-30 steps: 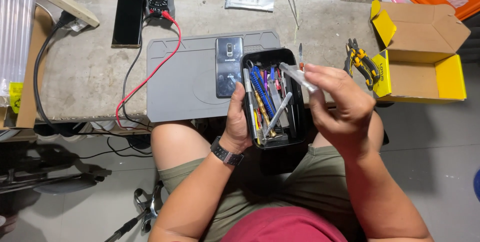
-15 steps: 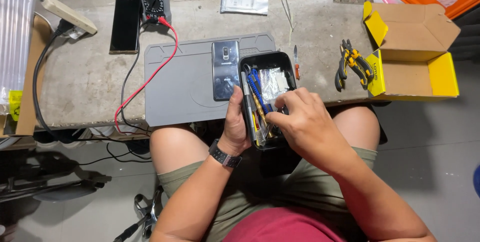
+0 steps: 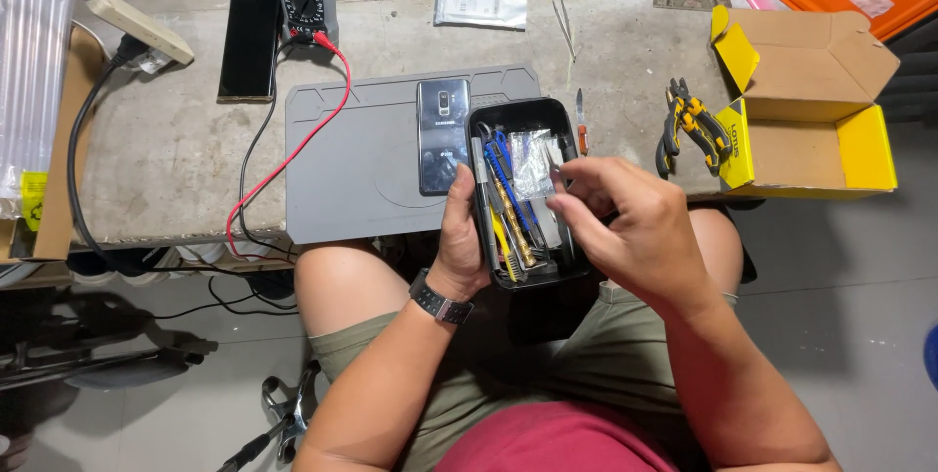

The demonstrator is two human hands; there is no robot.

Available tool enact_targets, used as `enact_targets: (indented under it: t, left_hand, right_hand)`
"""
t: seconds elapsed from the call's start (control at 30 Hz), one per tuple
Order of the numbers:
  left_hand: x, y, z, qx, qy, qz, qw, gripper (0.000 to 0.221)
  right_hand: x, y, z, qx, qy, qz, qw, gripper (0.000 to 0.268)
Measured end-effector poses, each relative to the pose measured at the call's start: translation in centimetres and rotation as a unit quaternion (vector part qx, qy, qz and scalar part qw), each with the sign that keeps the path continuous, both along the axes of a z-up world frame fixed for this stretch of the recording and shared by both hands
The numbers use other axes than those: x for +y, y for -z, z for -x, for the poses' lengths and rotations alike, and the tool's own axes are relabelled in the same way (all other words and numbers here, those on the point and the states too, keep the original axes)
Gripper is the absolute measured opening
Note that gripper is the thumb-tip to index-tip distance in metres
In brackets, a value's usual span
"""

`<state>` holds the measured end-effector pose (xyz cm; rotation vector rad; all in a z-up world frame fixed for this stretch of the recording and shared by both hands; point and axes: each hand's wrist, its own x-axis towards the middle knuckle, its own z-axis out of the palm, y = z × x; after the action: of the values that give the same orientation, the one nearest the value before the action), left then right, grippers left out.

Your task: Disassembling a smartphone to access and organize internal components on a repair mat.

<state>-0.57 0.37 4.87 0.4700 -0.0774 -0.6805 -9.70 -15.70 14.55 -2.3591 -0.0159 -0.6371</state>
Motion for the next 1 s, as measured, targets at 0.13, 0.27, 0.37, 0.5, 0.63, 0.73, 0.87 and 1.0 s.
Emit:
enact_targets:
  t: [0.13,0.27,0.37,0.5,0.63,0.73,0.87,1.0]
  left_hand:
    - [0.0,0.9,0.3,0.007,-0.001,-0.009,1.0,0.059]
    - [0.1,-1.1,0.4,0.003,-0.001,-0.009,1.0,0.055]
    - [0.1,-1.8,0.4,0.002,0.003,-0.009,1.0,0.055]
    - [-0.3,-0.3,0.2,-0.001,0.0,-0.011,1.0,0.061]
    - [-0.4,2.8,-0.6,-0.029,0.013,-0.018,0.999,0.065]
    - [-0.2,4.2,-1.3,-0.027,0.035,0.001,0.999,0.068]
    - [1.0,2.5,-1.4,-0.109,0.088,-0.012,0.99,0.081]
    - [1.4,3.2,-1.6,-0.196,0.111,-0.035,0.974,0.093]
  right_hand:
    - [-0.5,1.0,-0.5,0.0,0.018,0.036,0.999,0.027]
    - [-1.0,1.6,0.4,-0.021,0.063,0.027,0.997,0.02]
    - [-1.1,2.3,1.2,0.005,0.075,0.012,0.997,0.031]
    - [0.3,3.0,2.5,0.123,0.059,-0.054,0.989,0.035]
    - [-0.9,5.6,2.6,0.102,0.08,-0.07,0.989,0.026]
    - [-2.4,5.7,2.1,0.079,0.1,-0.074,0.989,0.022]
    - [-6.0,3.8,0.4,0.052,0.113,-0.04,0.991,0.019]
    - [-13.4,3.2,-4.2,0.007,0.162,0.073,0.984,0.019]
